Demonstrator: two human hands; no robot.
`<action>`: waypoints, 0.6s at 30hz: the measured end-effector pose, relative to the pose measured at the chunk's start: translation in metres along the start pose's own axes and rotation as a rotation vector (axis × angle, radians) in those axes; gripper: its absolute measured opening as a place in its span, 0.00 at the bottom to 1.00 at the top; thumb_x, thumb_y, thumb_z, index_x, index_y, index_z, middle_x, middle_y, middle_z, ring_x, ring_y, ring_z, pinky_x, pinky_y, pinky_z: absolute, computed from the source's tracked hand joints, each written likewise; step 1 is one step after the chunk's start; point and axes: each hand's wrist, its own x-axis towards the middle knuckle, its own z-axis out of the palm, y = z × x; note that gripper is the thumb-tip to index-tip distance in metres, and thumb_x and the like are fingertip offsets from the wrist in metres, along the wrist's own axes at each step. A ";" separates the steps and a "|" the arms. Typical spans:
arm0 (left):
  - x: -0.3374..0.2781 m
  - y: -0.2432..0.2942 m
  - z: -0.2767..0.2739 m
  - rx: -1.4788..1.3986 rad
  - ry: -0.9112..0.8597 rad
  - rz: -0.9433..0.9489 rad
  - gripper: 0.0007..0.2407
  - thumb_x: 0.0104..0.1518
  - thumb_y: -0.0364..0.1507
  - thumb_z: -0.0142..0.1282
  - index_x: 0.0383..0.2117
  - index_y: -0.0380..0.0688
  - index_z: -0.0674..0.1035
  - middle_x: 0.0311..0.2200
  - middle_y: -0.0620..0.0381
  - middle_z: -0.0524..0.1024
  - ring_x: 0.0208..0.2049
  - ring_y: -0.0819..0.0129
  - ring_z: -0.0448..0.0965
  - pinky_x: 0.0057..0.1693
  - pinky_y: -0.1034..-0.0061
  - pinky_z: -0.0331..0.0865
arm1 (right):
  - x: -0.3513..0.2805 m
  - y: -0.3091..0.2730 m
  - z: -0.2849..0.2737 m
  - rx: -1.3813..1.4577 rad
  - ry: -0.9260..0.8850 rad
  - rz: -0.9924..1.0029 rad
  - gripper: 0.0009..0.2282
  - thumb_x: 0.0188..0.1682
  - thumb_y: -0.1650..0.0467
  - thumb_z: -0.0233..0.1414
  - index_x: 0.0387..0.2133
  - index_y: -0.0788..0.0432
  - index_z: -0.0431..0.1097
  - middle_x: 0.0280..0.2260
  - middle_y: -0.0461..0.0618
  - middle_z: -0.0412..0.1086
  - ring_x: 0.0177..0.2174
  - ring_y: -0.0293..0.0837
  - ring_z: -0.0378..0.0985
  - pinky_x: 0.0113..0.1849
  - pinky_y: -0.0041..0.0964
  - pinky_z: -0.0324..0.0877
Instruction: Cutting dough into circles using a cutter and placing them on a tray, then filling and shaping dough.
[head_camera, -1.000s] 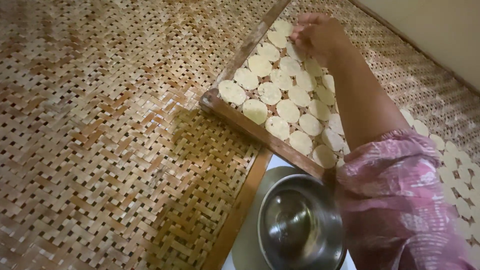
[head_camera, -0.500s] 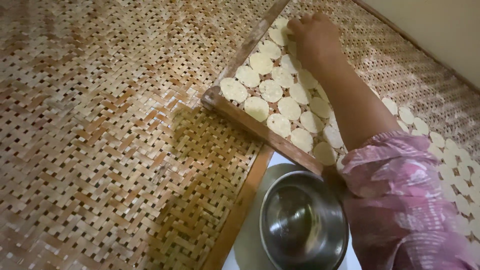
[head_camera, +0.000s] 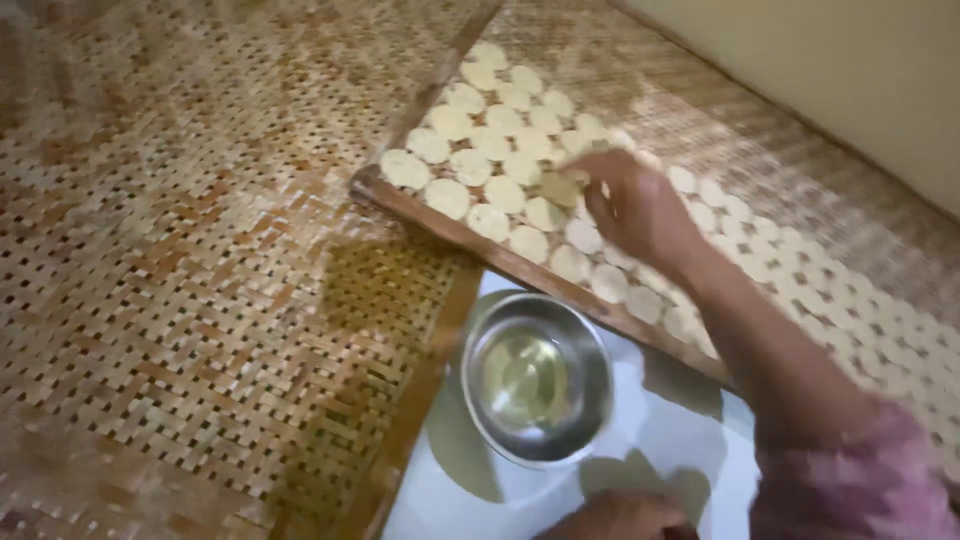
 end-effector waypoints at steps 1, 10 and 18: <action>0.012 0.063 -0.041 0.003 -0.019 0.011 0.09 0.65 0.31 0.54 0.41 0.38 0.82 0.41 0.42 0.81 0.48 0.50 0.83 0.55 0.62 0.73 | -0.028 -0.017 -0.016 0.107 -0.063 0.127 0.10 0.57 0.72 0.48 0.48 0.53 0.75 0.49 0.54 0.76 0.26 0.48 0.80 0.32 0.42 0.77; -0.013 0.187 -0.165 0.528 0.447 -0.001 0.08 0.61 0.27 0.52 0.43 0.38 0.79 0.42 0.43 0.79 0.44 0.52 0.81 0.53 0.64 0.74 | -0.259 -0.026 -0.053 0.262 0.080 0.336 0.11 0.52 0.73 0.49 0.46 0.58 0.75 0.49 0.50 0.77 0.44 0.44 0.82 0.41 0.34 0.78; -0.015 0.128 -0.313 1.486 0.860 0.009 0.18 0.63 0.33 0.50 0.53 0.32 0.75 0.58 0.38 0.71 0.62 0.41 0.67 0.65 0.49 0.59 | -0.402 -0.044 -0.053 0.514 0.185 0.781 0.13 0.52 0.75 0.49 0.50 0.59 0.73 0.47 0.50 0.75 0.43 0.43 0.83 0.43 0.35 0.76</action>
